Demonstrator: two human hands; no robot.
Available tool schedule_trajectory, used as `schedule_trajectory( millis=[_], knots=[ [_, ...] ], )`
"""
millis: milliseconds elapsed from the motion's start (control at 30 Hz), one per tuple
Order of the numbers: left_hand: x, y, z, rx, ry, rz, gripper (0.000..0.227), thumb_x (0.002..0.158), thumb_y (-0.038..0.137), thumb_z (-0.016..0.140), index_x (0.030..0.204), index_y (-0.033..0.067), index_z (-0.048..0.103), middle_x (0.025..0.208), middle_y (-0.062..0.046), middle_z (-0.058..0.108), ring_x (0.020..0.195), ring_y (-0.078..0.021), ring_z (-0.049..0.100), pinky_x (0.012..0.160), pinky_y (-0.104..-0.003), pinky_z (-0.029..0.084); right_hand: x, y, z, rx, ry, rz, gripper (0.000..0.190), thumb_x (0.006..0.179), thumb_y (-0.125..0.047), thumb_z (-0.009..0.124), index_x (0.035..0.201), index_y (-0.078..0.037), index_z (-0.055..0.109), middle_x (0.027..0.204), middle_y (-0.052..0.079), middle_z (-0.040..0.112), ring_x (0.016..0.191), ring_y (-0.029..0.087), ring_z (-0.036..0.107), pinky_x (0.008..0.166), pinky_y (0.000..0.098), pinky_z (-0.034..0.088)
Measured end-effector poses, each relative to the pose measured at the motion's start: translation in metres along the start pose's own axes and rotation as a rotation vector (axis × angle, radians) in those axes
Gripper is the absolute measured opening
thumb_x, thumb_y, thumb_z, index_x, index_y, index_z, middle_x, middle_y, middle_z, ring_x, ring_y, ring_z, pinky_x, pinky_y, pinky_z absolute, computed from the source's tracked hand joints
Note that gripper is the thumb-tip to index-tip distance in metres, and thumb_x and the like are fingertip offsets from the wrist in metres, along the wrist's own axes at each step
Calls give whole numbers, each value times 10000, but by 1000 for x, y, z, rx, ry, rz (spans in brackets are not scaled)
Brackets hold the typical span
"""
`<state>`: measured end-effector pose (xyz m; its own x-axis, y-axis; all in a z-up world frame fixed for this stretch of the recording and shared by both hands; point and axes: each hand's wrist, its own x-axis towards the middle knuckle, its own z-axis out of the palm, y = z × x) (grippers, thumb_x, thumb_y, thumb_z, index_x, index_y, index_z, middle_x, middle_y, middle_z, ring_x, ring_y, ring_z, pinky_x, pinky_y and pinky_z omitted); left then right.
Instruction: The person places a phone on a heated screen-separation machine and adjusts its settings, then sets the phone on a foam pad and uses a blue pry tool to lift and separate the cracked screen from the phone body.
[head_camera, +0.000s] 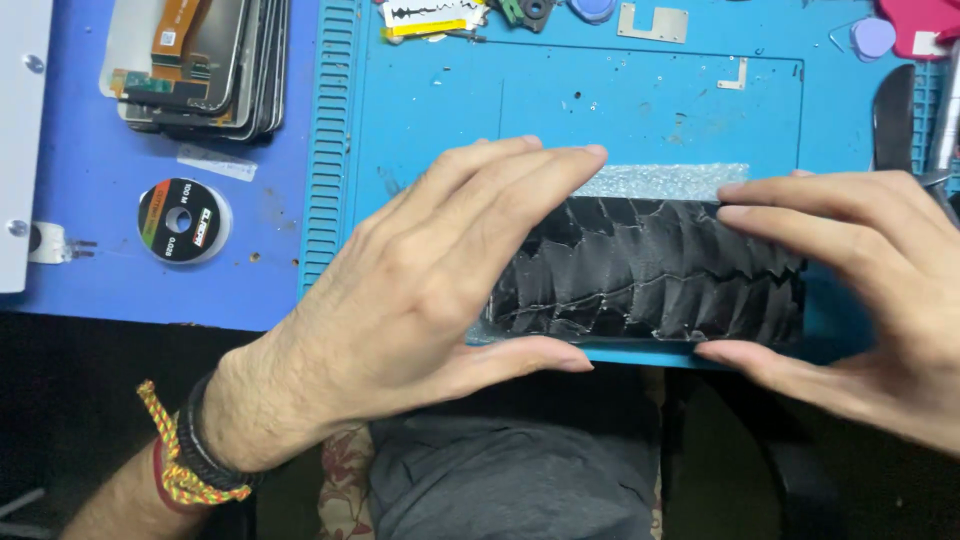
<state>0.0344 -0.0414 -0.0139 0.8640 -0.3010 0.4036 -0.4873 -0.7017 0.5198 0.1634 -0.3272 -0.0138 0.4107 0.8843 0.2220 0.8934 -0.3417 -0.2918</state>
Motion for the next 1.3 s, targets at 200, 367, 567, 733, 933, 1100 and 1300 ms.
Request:
schedule_trajectory(
  millis=[200, 367, 567, 733, 933, 1100, 1300],
  knots=[
    [5, -6, 4, 62, -84, 21, 942, 800, 408, 873, 1480, -44, 405, 1422, -181, 556, 1278, -387, 554, 1066, -487, 491, 5, -2, 1, 81, -1, 11, 806, 609, -255, 907, 1310, -27, 582, 1347, 170, 631, 1235, 341, 616, 1006, 451, 521],
    [6, -14, 1, -48, -64, 22, 929, 772, 347, 896, 1463, -28, 403, 1410, -206, 530, 1280, -393, 547, 1083, -461, 501, 6, 1, -5, 24, -29, -26, 806, 581, -315, 897, 1278, -44, 595, 1339, 154, 642, 1214, 341, 620, 986, 467, 504],
    [0, -15, 2, -73, -34, -41, 1046, 758, 421, 914, 1501, -56, 352, 1479, -221, 471, 1321, -403, 533, 1121, -459, 491, 16, -8, 6, 78, -29, -14, 776, 620, -294, 911, 1300, -59, 622, 1337, 131, 651, 1204, 335, 623, 985, 430, 516],
    [-7, -15, -6, -114, 37, 25, 1134, 798, 496, 887, 1520, -94, 242, 1569, -241, 368, 1419, -417, 467, 1226, -487, 421, 14, -8, 12, 45, -29, -10, 824, 591, -339, 900, 1305, -48, 609, 1364, 136, 641, 1240, 347, 600, 1026, 469, 498],
    [14, 7, -5, 64, 43, 47, 794, 851, 372, 884, 1395, -57, 496, 1378, -172, 563, 1297, -384, 562, 1141, -504, 478, 5, -12, 1, 25, 9, 34, 784, 624, -386, 883, 1289, -65, 620, 1380, 143, 626, 1260, 365, 573, 1040, 482, 491],
    [37, 10, 31, 106, -18, 178, 604, 832, 370, 813, 1275, -9, 655, 1265, -130, 660, 1212, -349, 610, 1053, -526, 491, -48, 1, -30, 12, 72, 119, 621, 698, -400, 851, 1188, -62, 675, 1210, 110, 698, 1166, 333, 639, 979, 432, 525],
    [44, 5, 41, 261, -109, 100, 703, 820, 521, 753, 1277, -6, 661, 1302, -122, 666, 1179, -304, 618, 969, -467, 513, -75, 24, -50, -129, 265, 655, 156, 1016, -10, 702, 1171, 1, 716, 951, 119, 730, 849, 204, 710, 761, 312, 561]
  ],
)
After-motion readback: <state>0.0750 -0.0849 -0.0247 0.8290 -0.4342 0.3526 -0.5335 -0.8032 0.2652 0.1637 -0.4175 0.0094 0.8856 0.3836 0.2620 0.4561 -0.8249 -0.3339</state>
